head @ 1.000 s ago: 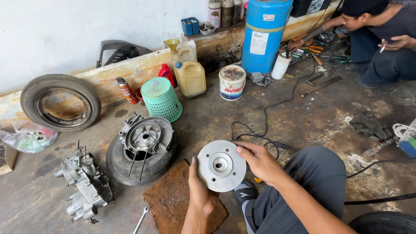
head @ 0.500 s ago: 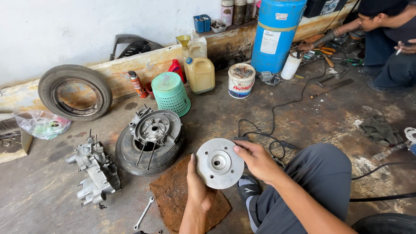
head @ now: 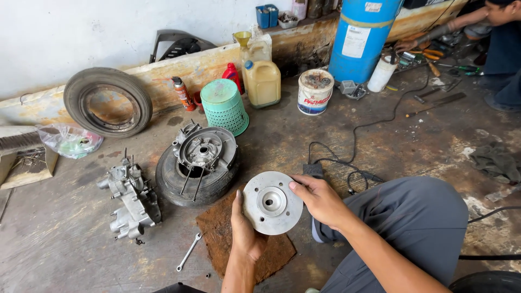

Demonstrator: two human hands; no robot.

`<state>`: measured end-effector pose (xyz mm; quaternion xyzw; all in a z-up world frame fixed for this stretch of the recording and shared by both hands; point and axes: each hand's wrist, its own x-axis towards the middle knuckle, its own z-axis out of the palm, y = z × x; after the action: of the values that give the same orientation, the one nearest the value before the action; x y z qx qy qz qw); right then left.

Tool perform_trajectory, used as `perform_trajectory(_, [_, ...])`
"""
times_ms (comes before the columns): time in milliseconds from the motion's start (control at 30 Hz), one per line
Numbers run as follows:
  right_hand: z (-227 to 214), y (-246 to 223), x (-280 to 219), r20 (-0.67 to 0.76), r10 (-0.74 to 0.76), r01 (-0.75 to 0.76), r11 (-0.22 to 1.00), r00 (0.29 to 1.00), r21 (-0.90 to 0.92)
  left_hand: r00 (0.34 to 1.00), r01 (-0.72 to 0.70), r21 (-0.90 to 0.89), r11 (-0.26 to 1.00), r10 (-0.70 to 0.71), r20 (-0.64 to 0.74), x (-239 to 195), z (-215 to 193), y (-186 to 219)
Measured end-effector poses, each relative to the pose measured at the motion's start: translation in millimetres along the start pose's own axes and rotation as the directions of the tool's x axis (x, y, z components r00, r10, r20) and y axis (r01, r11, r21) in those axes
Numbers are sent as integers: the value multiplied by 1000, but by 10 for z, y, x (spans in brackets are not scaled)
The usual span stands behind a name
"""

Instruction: The person uses a pneumatic die grinder to smooth the surface of a circular metal engine component. They rotate the part to grind different areas, then briefly inspect it and attempt to fit it onto an exhaust manifold before resuming grinding.

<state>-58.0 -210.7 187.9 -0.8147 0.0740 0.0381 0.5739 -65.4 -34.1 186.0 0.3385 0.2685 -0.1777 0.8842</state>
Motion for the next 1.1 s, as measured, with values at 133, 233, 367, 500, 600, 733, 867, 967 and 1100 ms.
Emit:
perform_trajectory(133, [125,-79,108,45,-15,18,999,999,-51,998,-51,-30,998,50,-26,72,-119,51])
perform_trajectory(233, [298,-148,232,167,-71,87,992,983,-89,993,-87,-68,994,82,-84,74,-282,149])
perform_trajectory(367, [607,-164,368,275,-90,138,977,957,-160,973,-202,-87,976,189,-135,177,-689,192])
perform_trajectory(500, [1014,118,490,347,-96,113,993,933,-32,956,-288,-266,920,262,-129,415,-1273,75])
perform_trajectory(600, [1248,255,568,371,-156,150,988,916,47,971,-182,-392,902,101,-217,503,-1401,131])
perform_trajectory(733, [1473,143,604,465,-86,110,994,881,-25,979,-184,-494,850,114,-169,741,-1908,-118])
perform_trajectory(867, [1563,-172,659,569,-35,85,994,822,-62,968,-252,-537,805,205,-147,845,-2091,-105])
perform_trajectory(967, [1652,-217,687,592,-61,106,994,804,-42,945,-327,-478,815,284,-163,824,-2158,-39])
perform_trajectory(1100, [1712,-13,748,604,30,22,997,796,-79,860,-507,-238,828,503,-83,825,-2229,-99])
